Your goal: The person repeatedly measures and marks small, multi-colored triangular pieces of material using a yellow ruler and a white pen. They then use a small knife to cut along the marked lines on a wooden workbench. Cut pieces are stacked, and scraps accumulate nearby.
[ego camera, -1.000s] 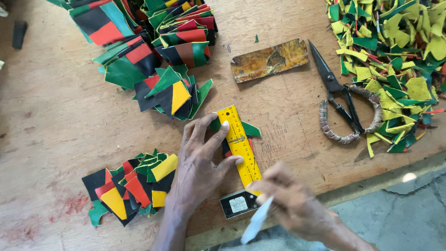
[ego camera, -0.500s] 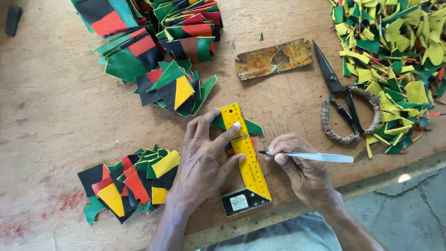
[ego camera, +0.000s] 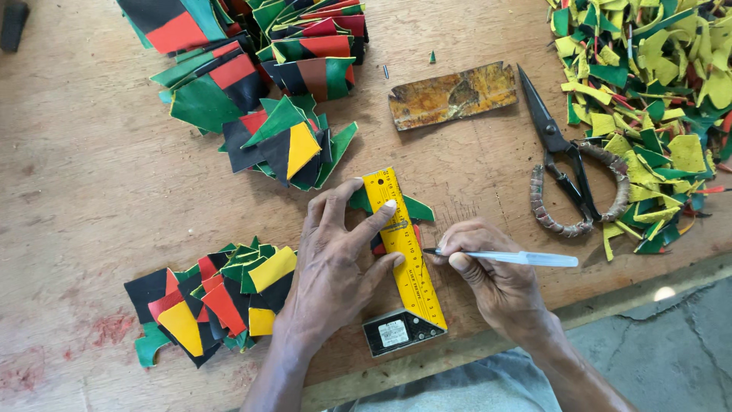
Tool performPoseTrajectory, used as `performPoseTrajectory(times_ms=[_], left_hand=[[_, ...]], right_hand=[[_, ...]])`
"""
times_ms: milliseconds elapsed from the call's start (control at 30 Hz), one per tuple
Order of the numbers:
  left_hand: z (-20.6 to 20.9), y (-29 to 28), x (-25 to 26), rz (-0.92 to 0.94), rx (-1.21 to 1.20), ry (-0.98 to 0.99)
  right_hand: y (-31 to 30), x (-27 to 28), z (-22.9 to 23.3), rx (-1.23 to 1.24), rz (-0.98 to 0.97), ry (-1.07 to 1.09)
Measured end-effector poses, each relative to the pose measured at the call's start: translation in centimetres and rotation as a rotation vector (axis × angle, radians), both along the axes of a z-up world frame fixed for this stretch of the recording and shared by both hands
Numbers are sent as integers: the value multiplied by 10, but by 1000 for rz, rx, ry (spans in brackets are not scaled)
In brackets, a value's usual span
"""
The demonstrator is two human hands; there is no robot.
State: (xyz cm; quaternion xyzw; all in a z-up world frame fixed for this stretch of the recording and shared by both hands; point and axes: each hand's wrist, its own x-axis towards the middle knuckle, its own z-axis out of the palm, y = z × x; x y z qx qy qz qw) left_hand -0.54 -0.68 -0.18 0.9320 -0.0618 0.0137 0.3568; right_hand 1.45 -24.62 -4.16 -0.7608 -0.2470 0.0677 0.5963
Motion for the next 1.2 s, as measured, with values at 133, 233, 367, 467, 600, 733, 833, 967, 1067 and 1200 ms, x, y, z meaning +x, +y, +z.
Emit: performPoseTrajectory(times_ms=[133,233,367,467,600,733,833,967,1067,1200], left_hand=[[0,-1,1,3,-1,5],[0,-1,0,7,3,13],[1,-1,0,8,-3,28],[1,-1,0,7,-4,30],[-1,0,0,10,0,41],[-2,0,-1,-1,9,26],[-4,3,-2,-18,-28,27],[-8,7,-1,-15,-122,2],[-9,5,-1,8,-122,12],[-6,5,-1,21,-108,25]], right_hand=[[2,3,-1,-8,-11,39],[7,9,-2,7,2,-15],[17,25,-1,-4,9,-14],[25,36,2,19,22,10],[37,54,7,-55,15,-33],[39,60,18,-133,16,-227],[28,44,29,-165,110,-132],[16,1,43,-572,420,-155],[10,-12,40,-628,365,-254],[-22,-8,33,-768,94,-1]])
